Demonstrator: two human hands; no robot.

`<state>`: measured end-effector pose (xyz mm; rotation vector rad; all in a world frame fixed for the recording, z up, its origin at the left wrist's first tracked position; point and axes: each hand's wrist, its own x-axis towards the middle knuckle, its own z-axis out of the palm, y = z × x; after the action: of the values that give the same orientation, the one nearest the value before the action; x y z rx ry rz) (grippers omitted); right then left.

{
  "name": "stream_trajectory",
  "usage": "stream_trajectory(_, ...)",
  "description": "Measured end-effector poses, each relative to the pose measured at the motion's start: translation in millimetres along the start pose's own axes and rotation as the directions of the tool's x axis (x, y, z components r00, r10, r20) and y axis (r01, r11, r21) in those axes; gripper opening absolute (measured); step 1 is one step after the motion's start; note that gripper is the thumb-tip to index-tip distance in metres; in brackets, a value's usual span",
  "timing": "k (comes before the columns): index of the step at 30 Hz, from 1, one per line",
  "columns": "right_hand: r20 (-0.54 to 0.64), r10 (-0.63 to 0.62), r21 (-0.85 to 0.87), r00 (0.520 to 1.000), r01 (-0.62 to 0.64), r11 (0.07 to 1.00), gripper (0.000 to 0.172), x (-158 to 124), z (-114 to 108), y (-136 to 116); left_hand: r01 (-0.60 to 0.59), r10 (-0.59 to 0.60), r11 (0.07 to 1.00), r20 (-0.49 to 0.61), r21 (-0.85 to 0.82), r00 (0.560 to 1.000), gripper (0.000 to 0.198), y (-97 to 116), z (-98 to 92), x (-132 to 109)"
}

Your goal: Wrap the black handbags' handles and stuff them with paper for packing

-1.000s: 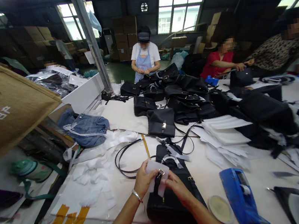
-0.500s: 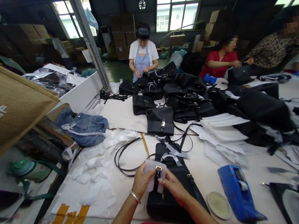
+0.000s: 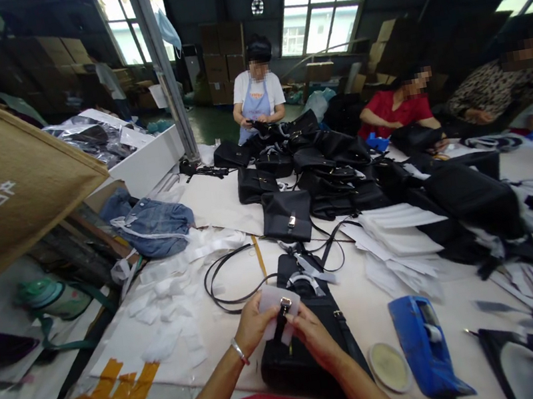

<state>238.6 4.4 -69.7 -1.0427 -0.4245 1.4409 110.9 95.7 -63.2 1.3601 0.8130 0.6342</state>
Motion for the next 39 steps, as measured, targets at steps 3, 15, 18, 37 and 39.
stream_trajectory(3, -0.008, -0.01, -0.03, 1.0, 0.01, 1.0, 0.059, -1, 1, -4, -0.02, 0.021, 1.0, 0.023, -0.022, 1.0, 0.037, 3, 1.5, -2)
stream_trajectory(15, -0.066, -0.13, -0.235, 0.989, 0.111, 0.966, 0.047, 6, -2, -5, -0.051, 0.048, 0.997, 0.05, 0.061, 0.998, 0.03, 8, 4.6, -2)
stream_trajectory(18, -0.114, -0.173, -0.269, 0.978, 0.137, 0.953, 0.045, 10, 0, -4, -0.067, 0.06, 0.993, 0.067, 0.1, 0.996, 0.027, 11, 2.9, 1)
stream_trajectory(37, -0.218, -0.153, -0.325, 0.964, 0.076, 0.943, 0.037, 13, -25, 1, 0.005, -0.045, 0.985, 0.237, 0.17, 0.97, 0.03, -3, 0.1, 16)
stream_trajectory(39, -0.208, -0.155, -0.329, 0.966, 0.08, 0.941, 0.036, 14, -27, 2, 0.012, -0.053, 0.986, 0.249, 0.165, 0.967, 0.029, -2, -0.6, 19)
